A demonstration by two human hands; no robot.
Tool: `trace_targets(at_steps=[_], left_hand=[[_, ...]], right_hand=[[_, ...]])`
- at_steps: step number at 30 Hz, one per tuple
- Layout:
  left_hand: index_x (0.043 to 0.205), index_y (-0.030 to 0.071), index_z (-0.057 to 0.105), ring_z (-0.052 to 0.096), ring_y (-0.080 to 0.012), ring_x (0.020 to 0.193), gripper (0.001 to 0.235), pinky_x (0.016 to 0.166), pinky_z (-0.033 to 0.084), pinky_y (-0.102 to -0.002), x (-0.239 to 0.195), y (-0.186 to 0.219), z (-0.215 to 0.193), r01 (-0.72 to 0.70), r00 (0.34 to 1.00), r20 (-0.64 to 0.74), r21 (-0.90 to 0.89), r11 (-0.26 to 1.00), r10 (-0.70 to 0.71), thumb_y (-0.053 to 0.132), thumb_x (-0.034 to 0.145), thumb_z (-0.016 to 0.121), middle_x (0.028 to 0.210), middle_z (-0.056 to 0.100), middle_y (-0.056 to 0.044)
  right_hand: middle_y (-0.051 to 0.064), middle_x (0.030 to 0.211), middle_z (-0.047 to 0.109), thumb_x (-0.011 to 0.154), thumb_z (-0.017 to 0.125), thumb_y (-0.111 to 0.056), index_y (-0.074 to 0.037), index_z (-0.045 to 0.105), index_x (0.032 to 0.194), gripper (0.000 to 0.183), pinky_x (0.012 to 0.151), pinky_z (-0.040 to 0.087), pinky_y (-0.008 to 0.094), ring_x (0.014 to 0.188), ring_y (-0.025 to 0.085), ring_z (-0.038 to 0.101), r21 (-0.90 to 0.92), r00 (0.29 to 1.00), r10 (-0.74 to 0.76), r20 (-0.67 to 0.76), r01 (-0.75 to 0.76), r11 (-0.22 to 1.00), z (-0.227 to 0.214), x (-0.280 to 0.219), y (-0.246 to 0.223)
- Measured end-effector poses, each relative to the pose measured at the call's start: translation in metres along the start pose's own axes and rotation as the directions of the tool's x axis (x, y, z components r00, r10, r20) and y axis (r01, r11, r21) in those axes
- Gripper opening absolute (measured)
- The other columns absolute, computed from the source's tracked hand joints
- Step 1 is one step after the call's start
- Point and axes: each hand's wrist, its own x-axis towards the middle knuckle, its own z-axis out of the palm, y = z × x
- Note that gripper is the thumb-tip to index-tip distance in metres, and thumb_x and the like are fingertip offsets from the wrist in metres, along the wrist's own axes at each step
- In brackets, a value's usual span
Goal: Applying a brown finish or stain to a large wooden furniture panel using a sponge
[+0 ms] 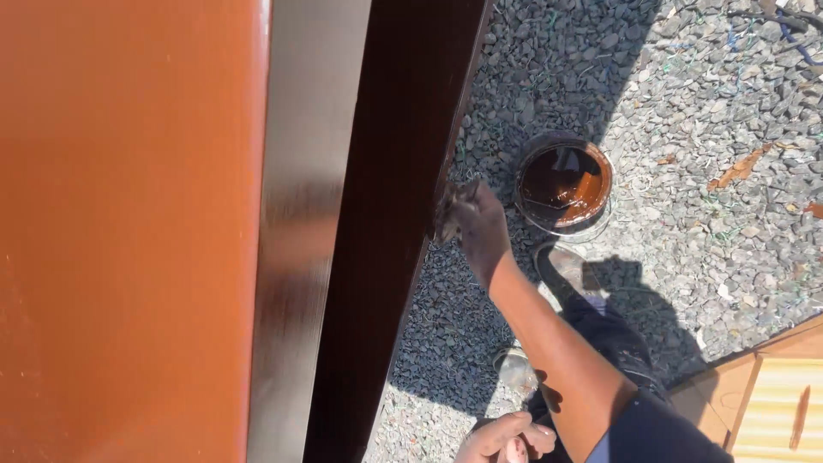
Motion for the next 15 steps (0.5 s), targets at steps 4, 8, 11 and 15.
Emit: trace_targets(at_steps=[4,8,11,15], left_hand=[[0.141,0.009,0.062,0.07,-0.0225,0.121,0.042,0.109,0.055,-0.037,-0.043,0.057,0.019,0.135,0.99,0.01,0.147,0.98,-0.138,0.024,0.103,0.055,0.123,0.073,-0.009],[0.136,0.016,0.066,0.069,-0.0037,0.091,0.041,0.083,0.054,-0.022,-0.084,0.059,0.031,0.197,0.98,-0.05,0.257,0.946,-0.191,0.036,0.101,0.055,0.123,0.076,0.0],[0.117,0.023,0.079,0.082,-0.0044,0.094,0.039,0.079,0.063,-0.02,-0.112,0.065,0.049,0.179,0.966,-0.251,0.442,0.879,-0.071,0.048,0.094,0.06,0.105,0.086,0.007],[0.107,0.012,0.086,0.087,-0.0138,0.087,0.046,0.077,0.066,-0.024,-0.139,0.055,0.043,0.084,0.933,-0.358,0.256,0.963,0.014,0.05,0.087,0.069,0.092,0.091,-0.008]], right_hand=[[0.003,0.087,0.06,0.099,0.052,-0.019,-0.013,0.053,0.089,0.012,0.077,0.054,0.033,0.079,0.018,0.059,0.088,0.989,0.135,0.052,-0.14,0.986,0.058,-0.126,0.127],[0.006,0.086,0.062,0.1,0.057,-0.013,-0.011,0.053,0.091,0.01,0.06,0.044,0.026,0.07,0.016,0.053,0.036,0.831,0.521,0.194,-0.537,0.843,0.097,-0.234,0.219],[0.004,0.084,0.063,0.097,0.055,-0.013,-0.013,0.058,0.091,0.007,0.057,0.038,0.028,0.068,0.014,0.049,0.015,0.584,0.78,0.223,-0.802,0.597,0.093,-0.274,0.24],[0.009,0.091,0.062,0.089,0.061,-0.012,-0.008,0.064,0.099,0.011,0.067,0.05,0.037,0.079,0.025,0.058,-0.247,0.837,0.541,0.08,-0.509,0.824,0.082,-0.306,0.226]])
